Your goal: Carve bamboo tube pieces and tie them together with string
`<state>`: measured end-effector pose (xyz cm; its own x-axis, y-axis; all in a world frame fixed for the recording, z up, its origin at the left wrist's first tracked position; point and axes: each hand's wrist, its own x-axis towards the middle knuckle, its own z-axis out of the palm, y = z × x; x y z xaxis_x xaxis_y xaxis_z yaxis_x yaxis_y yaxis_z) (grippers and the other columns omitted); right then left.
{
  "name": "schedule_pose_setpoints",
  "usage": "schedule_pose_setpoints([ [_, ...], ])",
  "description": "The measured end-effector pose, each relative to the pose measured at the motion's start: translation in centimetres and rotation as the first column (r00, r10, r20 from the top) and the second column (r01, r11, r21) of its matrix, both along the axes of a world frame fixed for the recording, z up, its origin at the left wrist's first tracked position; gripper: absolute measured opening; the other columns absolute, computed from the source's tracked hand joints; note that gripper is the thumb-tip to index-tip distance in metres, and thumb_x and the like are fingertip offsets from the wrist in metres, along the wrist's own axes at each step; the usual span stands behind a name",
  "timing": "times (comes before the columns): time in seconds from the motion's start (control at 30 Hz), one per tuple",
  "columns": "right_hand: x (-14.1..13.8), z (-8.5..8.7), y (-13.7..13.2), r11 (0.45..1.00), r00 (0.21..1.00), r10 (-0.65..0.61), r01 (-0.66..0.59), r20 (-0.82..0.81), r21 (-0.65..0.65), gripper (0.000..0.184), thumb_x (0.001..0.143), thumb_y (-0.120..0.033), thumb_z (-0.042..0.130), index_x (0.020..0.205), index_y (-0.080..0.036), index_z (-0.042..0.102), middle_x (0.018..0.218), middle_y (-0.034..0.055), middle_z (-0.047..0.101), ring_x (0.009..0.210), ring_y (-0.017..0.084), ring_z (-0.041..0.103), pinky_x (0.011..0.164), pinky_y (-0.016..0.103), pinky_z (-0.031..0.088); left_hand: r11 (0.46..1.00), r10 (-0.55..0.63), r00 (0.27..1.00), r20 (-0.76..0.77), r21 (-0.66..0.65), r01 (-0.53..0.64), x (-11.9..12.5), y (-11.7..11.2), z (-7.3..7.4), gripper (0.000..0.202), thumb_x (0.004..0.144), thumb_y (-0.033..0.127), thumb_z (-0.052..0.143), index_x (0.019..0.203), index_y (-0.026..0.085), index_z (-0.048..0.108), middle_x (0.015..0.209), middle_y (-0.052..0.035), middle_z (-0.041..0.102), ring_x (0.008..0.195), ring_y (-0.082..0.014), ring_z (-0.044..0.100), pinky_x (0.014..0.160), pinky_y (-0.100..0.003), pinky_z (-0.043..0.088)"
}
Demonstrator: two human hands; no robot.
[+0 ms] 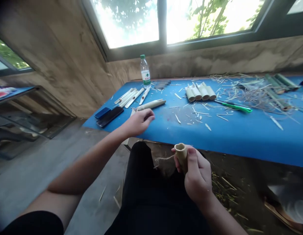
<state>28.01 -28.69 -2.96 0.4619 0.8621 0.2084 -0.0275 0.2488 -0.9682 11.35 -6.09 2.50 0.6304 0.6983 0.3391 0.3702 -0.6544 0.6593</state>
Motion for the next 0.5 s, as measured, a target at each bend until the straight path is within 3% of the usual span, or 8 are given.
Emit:
schedule_pose_setpoints([
  [0.13, 3.4, 2.2, 1.8, 0.999, 0.998, -0.042, 0.042, 0.041, 0.005, 0.046, 0.116, -0.054, 0.052, 0.105, -0.022, 0.082, 0.067, 0.0038, 0.062, 0.057, 0.017, 0.056, 0.051, 0.031, 0.046, 0.995, -0.072, 0.976, -0.208, 0.057, 0.086, 8.8, 6.1, -0.2, 0.012, 0.094, 0.013, 0.069, 0.087, 0.019, 0.076, 0.093, -0.0112, 0.079, 0.095, -0.0323, 0.073, 0.094, -0.045, 0.056],
  [0.2, 4.9, 3.3, 2.9, 0.998, 0.997, -0.069, 0.069, 0.032, -0.007, 0.046, 0.116, -0.055, 0.051, 0.103, -0.024, 0.083, 0.068, 0.004, 0.063, 0.057, 0.018, 0.056, 0.051, 0.032, 0.046, 0.993, -0.075, 0.961, -0.266, 0.069, 0.097, 11.0, 7.9, -0.1, 0.016, 0.094, 0.009, 0.065, 0.094, 0.018, 0.079, 0.104, -0.0139, 0.082, 0.11, -0.0346, 0.073, 0.105, -0.048, 0.054],
  [0.27, 6.1, 4.3, 4.1, 0.996, 0.996, -0.088, 0.088, 0.022, -0.008, 0.045, 0.116, -0.055, 0.05, 0.102, -0.027, 0.084, 0.069, 0.0041, 0.063, 0.058, 0.019, 0.057, 0.052, 0.032, 0.047, 0.991, -0.064, 0.958, -0.281, 0.097, 0.094, 11.2, 8.0, 0.6, 0.025, 0.099, 0.009, 0.061, 0.114, 0.016, 0.08, 0.129, -0.0164, 0.079, 0.131, -0.0349, 0.067, 0.117, -0.05, 0.048],
  [0.33, 6.7, 4.9, 5.5, 0.997, 0.997, -0.074, 0.074, 0.011, -0.009, 0.044, 0.116, -0.055, 0.051, 0.102, -0.029, 0.084, 0.069, 0.004, 0.065, 0.059, 0.02, 0.059, 0.052, 0.032, 0.048, 0.989, -0.063, 0.969, -0.238, 0.113, 0.092, 9.8, 6.0, 1.4, 0.035, 0.109, 0.018, 0.056, 0.14, 0.017, 0.071, 0.153, -0.017, 0.068, 0.146, -0.0337, 0.057, 0.125, -0.051, 0.043],
  [0.37, 6.8, 5.0, 6.2, 0.999, 0.999, -0.053, 0.053, 0.004, -0.012, 0.044, 0.116, -0.054, 0.051, 0.103, -0.029, 0.084, 0.069, 0.0039, 0.065, 0.059, 0.019, 0.06, 0.052, 0.032, 0.048, 0.992, -0.092, 0.985, -0.149, 0.074, 0.103, 8.7, 4.4, 1.7, 0.037, 0.114, 0.029, 0.053, 0.146, 0.018, 0.067, 0.154, -0.0162, 0.067, 0.145, -0.0325, 0.059, 0.124, -0.05, 0.045],
  [0.43, 6.2, 4.9, 7.7, 1.0, 1.0, 0.002, -0.002, 0.007, -0.016, 0.043, 0.117, -0.052, 0.051, 0.105, -0.027, 0.083, 0.07, 0.0035, 0.066, 0.059, 0.018, 0.06, 0.053, 0.03, 0.048, 0.964, -0.205, 0.976, 0.073, -0.157, 0.214, 6.5, 0.3, 1.8, 0.04, 0.116, 0.042, 0.052, 0.148, 0.022, 0.065, 0.141, -0.0122, 0.075, 0.127, -0.0272, 0.07, 0.109, -0.042, 0.057],
  [0.5, 5.0, 4.5, 9.1, 0.999, 0.998, 0.051, -0.05, 0.04, -0.018, 0.042, 0.117, -0.05, 0.051, 0.104, -0.025, 0.082, 0.073, 0.0034, 0.067, 0.063, 0.017, 0.061, 0.056, 0.029, 0.05, 0.928, -0.222, 0.948, 0.229, -0.247, 0.278, 4.8, -3.6, 1.0, 0.043, 0.105, 0.042, 0.074, 0.143, 0.023, 0.067, 0.133, -0.0104, 0.076, 0.118, -0.0268, 0.072, 0.104, -0.04, 0.058],
])
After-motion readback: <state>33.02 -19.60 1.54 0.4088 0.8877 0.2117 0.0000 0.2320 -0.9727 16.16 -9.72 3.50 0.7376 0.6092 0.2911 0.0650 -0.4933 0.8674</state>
